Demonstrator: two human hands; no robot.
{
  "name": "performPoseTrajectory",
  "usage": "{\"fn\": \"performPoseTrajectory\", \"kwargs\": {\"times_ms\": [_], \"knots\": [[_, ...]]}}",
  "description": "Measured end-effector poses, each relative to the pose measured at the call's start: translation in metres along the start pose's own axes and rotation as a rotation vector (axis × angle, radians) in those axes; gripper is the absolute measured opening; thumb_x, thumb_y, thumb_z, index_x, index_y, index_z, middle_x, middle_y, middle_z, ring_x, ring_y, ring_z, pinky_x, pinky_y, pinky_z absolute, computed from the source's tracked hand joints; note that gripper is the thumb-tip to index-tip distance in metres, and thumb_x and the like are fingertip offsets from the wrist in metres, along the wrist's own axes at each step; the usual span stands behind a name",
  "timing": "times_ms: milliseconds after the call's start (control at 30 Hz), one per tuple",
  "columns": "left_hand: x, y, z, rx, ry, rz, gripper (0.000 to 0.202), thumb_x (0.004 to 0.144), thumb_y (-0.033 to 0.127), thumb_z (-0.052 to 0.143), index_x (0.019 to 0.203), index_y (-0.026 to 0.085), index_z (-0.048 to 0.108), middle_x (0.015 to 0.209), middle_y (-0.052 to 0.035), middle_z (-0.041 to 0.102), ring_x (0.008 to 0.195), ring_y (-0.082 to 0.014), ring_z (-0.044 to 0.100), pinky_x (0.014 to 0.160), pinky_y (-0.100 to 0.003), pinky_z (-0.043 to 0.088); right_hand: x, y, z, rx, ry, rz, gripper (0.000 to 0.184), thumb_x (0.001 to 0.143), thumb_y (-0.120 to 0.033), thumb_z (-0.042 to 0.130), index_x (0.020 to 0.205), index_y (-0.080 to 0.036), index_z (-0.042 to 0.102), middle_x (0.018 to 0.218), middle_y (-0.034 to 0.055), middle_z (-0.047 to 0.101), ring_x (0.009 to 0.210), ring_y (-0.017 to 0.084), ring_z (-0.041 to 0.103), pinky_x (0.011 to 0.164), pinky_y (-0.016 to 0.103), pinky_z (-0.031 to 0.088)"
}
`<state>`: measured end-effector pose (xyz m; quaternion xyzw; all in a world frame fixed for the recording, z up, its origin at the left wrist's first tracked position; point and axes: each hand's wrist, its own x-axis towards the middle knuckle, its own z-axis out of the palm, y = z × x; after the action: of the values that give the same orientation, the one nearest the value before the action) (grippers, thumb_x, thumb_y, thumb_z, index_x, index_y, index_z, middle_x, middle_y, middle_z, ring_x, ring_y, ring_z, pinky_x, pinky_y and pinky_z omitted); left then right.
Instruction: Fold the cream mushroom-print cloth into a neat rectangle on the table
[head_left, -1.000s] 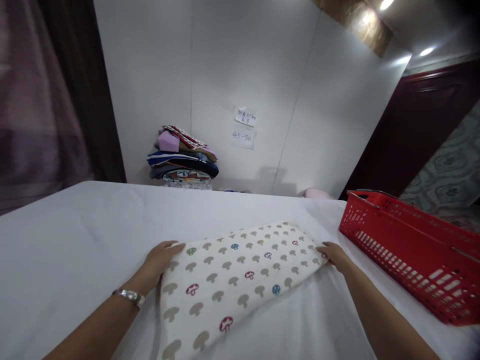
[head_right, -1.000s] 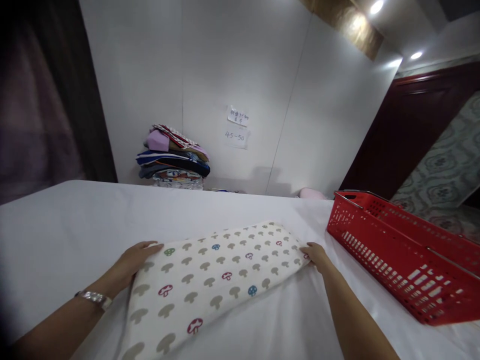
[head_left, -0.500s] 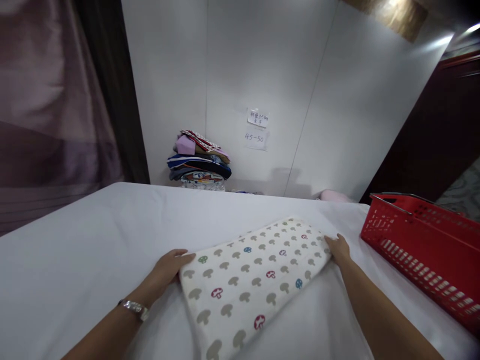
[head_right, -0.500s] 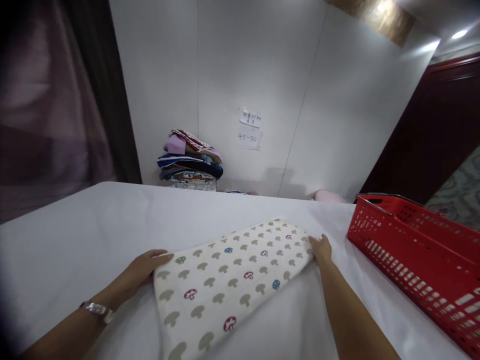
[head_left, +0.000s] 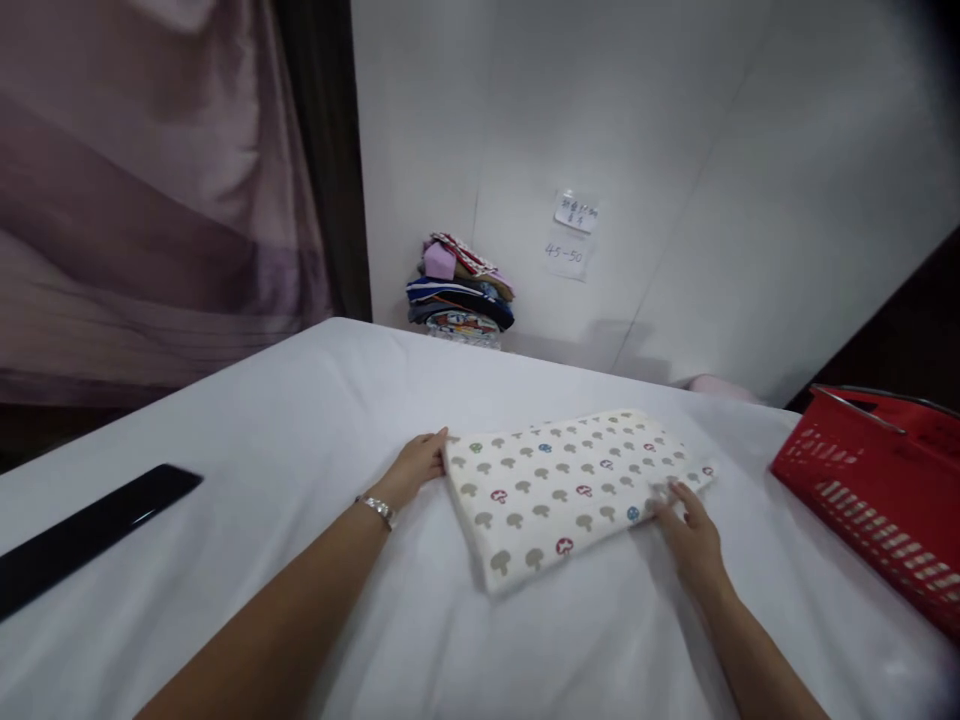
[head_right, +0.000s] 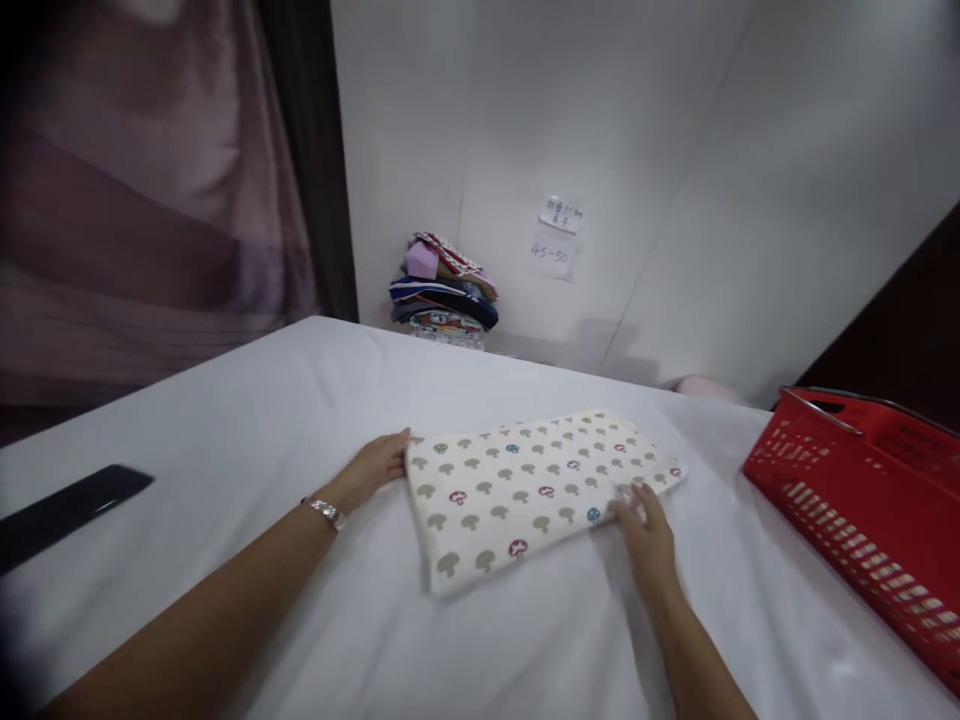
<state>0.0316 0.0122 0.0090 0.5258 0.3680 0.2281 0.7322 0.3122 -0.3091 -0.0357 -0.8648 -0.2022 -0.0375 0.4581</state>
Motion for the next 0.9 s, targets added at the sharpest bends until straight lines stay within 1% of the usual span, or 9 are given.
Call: {"fn": "performPoseTrajectory", "kwargs": {"times_ms": [67, 133, 233, 267, 333, 467, 633, 767, 900], "knots": [[-0.01, -0.004, 0.0, -0.057, -0.016, 0.013, 0.049, 0.076, 0.05, 0.06, 0.103, 0.009, 0.057, 0.109, -0.0172, 0.063, 0.094, -0.021, 0.063, 0.082, -0.03, 0.05, -0.031, -0.025, 0.006, 0.023, -0.151, -0.159, 0.044, 0.077, -0.047, 0.053, 0.11, -0.02, 0.061, 0.122, 0.0082, 0.058, 0.115, 0.027, 0.051, 0.096, 0.039, 0.043], [-0.017, -0.008, 0.002, -0.046, 0.018, 0.02, 0.047, 0.08, 0.045, 0.057, 0.109, 0.009, 0.055, 0.111, -0.0175, 0.063, 0.094, -0.0204, 0.063, 0.082, -0.029, 0.05, -0.061, -0.055, 0.014, -0.004, -0.331, -0.382, 0.035, 0.079, -0.045, 0.053, 0.101, -0.021, 0.065, 0.111, 0.0079, 0.064, 0.108, 0.026, 0.056, 0.096, 0.042, 0.043], [-0.017, -0.011, 0.008, 0.014, 0.102, 0.002, 0.056, 0.079, 0.04, 0.061, 0.122, 0.009, 0.046, 0.111, -0.0189, 0.062, 0.089, -0.0207, 0.065, 0.078, -0.029, 0.051, -0.099, -0.099, 0.028, -0.068, -0.481, -0.786, 0.031, 0.085, -0.038, 0.052, 0.112, -0.025, 0.06, 0.115, 0.0064, 0.063, 0.11, 0.025, 0.055, 0.099, 0.047, 0.039], [-0.015, -0.011, 0.009, 0.027, 0.124, -0.003, 0.061, 0.078, 0.038, 0.063, 0.127, 0.008, 0.042, 0.112, -0.0199, 0.061, 0.088, -0.0211, 0.065, 0.076, -0.029, 0.051, -0.11, -0.112, 0.034, -0.08, -0.514, -0.886, 0.033, 0.085, -0.036, 0.052, 0.116, -0.025, 0.057, 0.117, 0.0068, 0.061, 0.111, 0.025, 0.054, 0.098, 0.047, 0.04], [-0.009, -0.011, 0.012, 0.051, 0.162, -0.003, 0.072, 0.075, 0.037, 0.066, 0.133, 0.007, 0.035, 0.113, -0.0211, 0.06, 0.085, -0.0216, 0.065, 0.072, -0.03, 0.052, -0.127, -0.13, 0.045, -0.111, -0.559, -1.011, 0.04, 0.085, -0.032, 0.052, 0.124, -0.024, 0.051, 0.124, 0.0088, 0.057, 0.116, 0.026, 0.05, 0.098, 0.049, 0.039], [0.004, -0.011, 0.014, 0.133, 0.248, 0.009, 0.079, 0.069, 0.037, 0.071, 0.134, 0.01, 0.035, 0.113, -0.0186, 0.061, 0.081, -0.022, 0.064, 0.064, -0.029, 0.052, -0.145, -0.142, 0.068, -0.184, -0.561, -1.078, 0.051, 0.082, -0.026, 0.054, 0.131, -0.018, 0.042, 0.129, 0.013, 0.051, 0.119, 0.028, 0.046, 0.098, 0.05, 0.039], [0.016, -0.018, 0.012, 0.229, 0.322, 0.02, 0.073, 0.066, 0.033, 0.071, 0.129, 0.01, 0.042, 0.101, -0.0151, 0.065, 0.07, -0.0197, 0.064, 0.057, -0.026, 0.049, -0.152, -0.129, 0.082, -0.217, -0.54, -1.14, 0.059, 0.08, -0.029, 0.057, 0.134, -0.014, 0.038, 0.134, 0.0165, 0.045, 0.123, 0.031, 0.041, 0.096, 0.051, 0.04], [0.023, -0.022, 0.008, 0.279, 0.354, 0.056, 0.067, 0.068, 0.031, 0.07, 0.127, 0.011, 0.044, 0.095, -0.0124, 0.067, 0.067, -0.0178, 0.064, 0.057, -0.025, 0.048, -0.151, -0.125, 0.085, -0.214, -0.484, -1.183, 0.046, 0.084, -0.023, 0.049, 0.13, -0.017, 0.043, 0.128, 0.0147, 0.052, 0.116, 0.029, 0.048, 0.089, 0.048, 0.044], [0.024, -0.023, 0.007, 0.346, 0.392, 0.114, 0.059, 0.067, 0.027, 0.068, 0.121, 0.012, 0.05, 0.099, -0.0111, 0.067, 0.078, -0.0177, 0.064, 0.066, -0.025, 0.048, -0.153, -0.132, 0.088, -0.134, -0.414, -1.219, 0.033, 0.085, -0.013, 0.043, 0.116, -0.019, 0.053, 0.108, 0.0109, 0.063, 0.095, 0.023, 0.058, 0.078, 0.04, 0.049]]}}
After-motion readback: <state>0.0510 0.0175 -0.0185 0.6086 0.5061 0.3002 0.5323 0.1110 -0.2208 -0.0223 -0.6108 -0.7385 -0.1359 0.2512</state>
